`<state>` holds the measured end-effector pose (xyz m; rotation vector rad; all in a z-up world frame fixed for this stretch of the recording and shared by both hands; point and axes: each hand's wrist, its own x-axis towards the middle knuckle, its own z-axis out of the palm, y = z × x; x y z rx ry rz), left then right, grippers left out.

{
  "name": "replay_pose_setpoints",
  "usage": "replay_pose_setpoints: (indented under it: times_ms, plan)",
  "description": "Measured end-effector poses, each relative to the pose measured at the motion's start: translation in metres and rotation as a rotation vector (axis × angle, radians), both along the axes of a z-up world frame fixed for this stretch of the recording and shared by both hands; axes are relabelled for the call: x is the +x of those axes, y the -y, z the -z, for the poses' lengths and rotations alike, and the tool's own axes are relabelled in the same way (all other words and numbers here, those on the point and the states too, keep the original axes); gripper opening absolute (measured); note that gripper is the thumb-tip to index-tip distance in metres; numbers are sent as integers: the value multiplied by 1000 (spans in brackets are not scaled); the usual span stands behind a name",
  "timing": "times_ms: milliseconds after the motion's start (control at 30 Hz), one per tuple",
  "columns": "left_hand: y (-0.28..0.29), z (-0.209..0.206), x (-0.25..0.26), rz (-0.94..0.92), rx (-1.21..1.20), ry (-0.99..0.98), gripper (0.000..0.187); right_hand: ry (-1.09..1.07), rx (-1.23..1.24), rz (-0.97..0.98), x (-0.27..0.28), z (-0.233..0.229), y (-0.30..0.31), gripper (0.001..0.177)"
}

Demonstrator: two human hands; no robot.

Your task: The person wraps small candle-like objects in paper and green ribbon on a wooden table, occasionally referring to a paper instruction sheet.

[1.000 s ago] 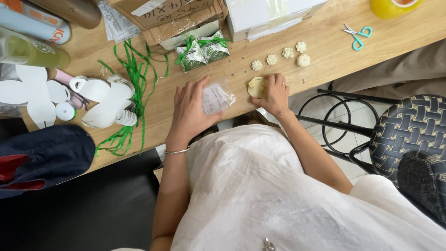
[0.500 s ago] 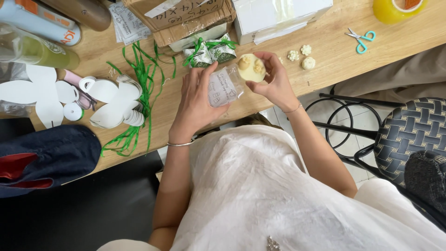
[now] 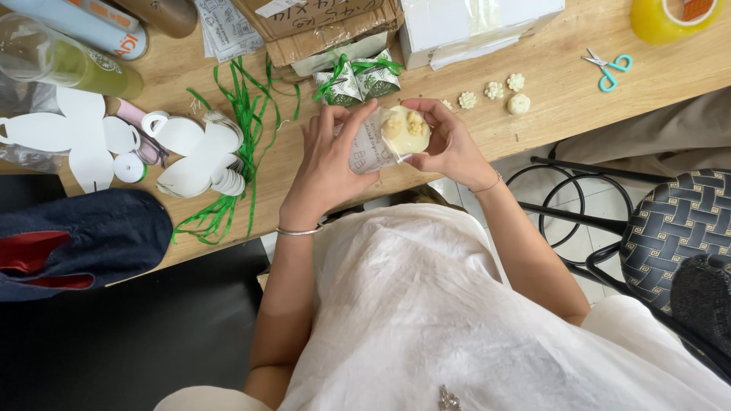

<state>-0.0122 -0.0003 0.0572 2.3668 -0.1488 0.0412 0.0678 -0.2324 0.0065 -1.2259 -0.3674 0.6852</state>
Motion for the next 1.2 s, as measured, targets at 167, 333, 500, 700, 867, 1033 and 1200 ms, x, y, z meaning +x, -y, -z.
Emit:
replay_pose_setpoints:
  times_ms: [167,333,500,700,867,1033,1200]
  plan:
    - [5,1,3,31,110,46,101,-20,33,-1,-2,-6,0,84]
    - [10,-4,8,28,65,15,99,-5,47,3,-4,-12,2,82]
    - [18,-15,13,-3,123,124,98,-75,15,57,-7,-14,6,58]
    - [29,-4,17,76,143,130,100,-155,-26,196,-12,-3,6,37]
    - [29,-1,9,20,-31,139,108,-170,-80,274,-11,-5,6,27]
    - [23,56,-5,-236,-731,100,87,-213,-79,386,-10,-7,0,24]
    - [19,56,-9,-267,-1651,-453,40,-26,-151,443,-14,12,-12,18]
